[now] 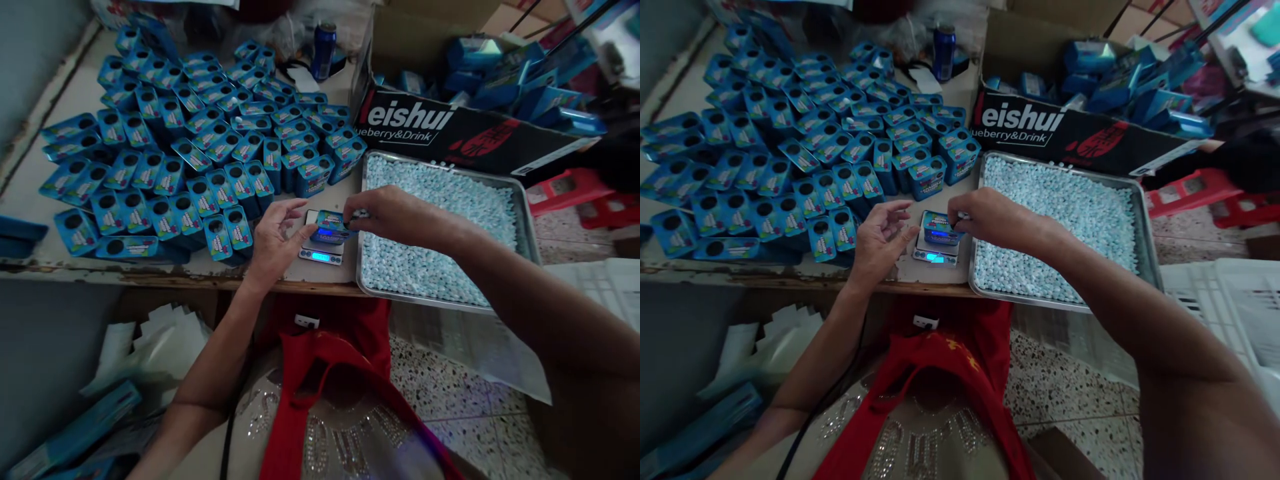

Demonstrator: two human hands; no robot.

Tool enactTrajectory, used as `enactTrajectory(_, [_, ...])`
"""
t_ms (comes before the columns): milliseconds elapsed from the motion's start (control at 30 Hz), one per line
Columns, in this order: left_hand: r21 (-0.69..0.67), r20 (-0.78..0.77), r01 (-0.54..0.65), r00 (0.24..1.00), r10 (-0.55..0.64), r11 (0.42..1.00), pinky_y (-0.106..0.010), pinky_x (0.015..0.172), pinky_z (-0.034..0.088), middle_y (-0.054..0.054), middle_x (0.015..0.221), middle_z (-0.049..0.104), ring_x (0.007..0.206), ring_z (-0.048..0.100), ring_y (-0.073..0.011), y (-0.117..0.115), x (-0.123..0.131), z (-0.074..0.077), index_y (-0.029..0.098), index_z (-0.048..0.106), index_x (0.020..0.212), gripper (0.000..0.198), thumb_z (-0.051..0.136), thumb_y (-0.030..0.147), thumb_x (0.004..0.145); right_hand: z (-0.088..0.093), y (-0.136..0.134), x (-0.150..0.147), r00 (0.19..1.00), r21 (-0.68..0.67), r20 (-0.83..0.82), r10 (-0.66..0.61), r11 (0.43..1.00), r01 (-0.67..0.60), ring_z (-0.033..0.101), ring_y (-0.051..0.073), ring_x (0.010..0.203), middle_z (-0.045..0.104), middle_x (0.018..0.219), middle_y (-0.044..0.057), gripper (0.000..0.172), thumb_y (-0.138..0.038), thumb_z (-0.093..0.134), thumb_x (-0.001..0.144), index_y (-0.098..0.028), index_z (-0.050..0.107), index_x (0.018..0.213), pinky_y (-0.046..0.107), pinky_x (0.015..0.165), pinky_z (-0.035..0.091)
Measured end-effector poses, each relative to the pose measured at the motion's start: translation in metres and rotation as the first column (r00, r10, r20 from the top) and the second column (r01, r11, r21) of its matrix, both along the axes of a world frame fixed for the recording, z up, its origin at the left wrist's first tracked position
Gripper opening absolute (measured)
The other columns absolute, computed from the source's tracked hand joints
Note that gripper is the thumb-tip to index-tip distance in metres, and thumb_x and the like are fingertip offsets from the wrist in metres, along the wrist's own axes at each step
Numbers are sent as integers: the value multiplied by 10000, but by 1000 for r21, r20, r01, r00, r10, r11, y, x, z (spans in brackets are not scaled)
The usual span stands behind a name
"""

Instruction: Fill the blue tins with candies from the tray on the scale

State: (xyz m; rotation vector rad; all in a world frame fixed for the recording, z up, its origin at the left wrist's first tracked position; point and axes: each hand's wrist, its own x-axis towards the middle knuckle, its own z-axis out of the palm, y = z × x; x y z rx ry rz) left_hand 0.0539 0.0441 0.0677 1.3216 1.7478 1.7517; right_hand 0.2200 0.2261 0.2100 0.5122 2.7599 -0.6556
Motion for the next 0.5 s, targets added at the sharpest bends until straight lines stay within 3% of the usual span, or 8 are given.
enactTrajectory(333, [-28, 54, 20, 998, -18, 999, -382, 1023, 710, -130, 1506, 650, 1179, 776, -226, -4, -5, -9, 269, 716, 1481, 535, 889, 486, 1023, 1, -5, 0, 998, 78, 50, -27, 997, 23, 697, 230, 914, 799, 1018, 100, 285, -110, 731, 996, -177, 842, 1250, 323, 838, 448])
enactTrajectory(433, [-68, 62, 9, 998, -5, 998, -393, 1019, 711, -132, 1519, 642, 1183, 775, -235, -5, -4, -8, 272, 710, 1491, 549, 884, 494, 1020, -4, 0, 2, 996, 46, -25, -81, 996, 82, 677, 216, 854, 786, 972, 55, 260, -128, 802, 927, -225, 852, 1164, 324, 802, 450])
enactTrajectory(500, [-86, 57, 7, 998, -2, 996, -385, 1008, 713, -134, 1508, 650, 1187, 777, -242, -5, -3, -4, 265, 711, 1486, 535, 865, 505, 1033, -6, 7, 5, 986, -58, -71, -153, 987, 149, 643, 193, 784, 742, 858, 17, 135, -153, 843, 887, -237, 840, 993, 309, 750, 442])
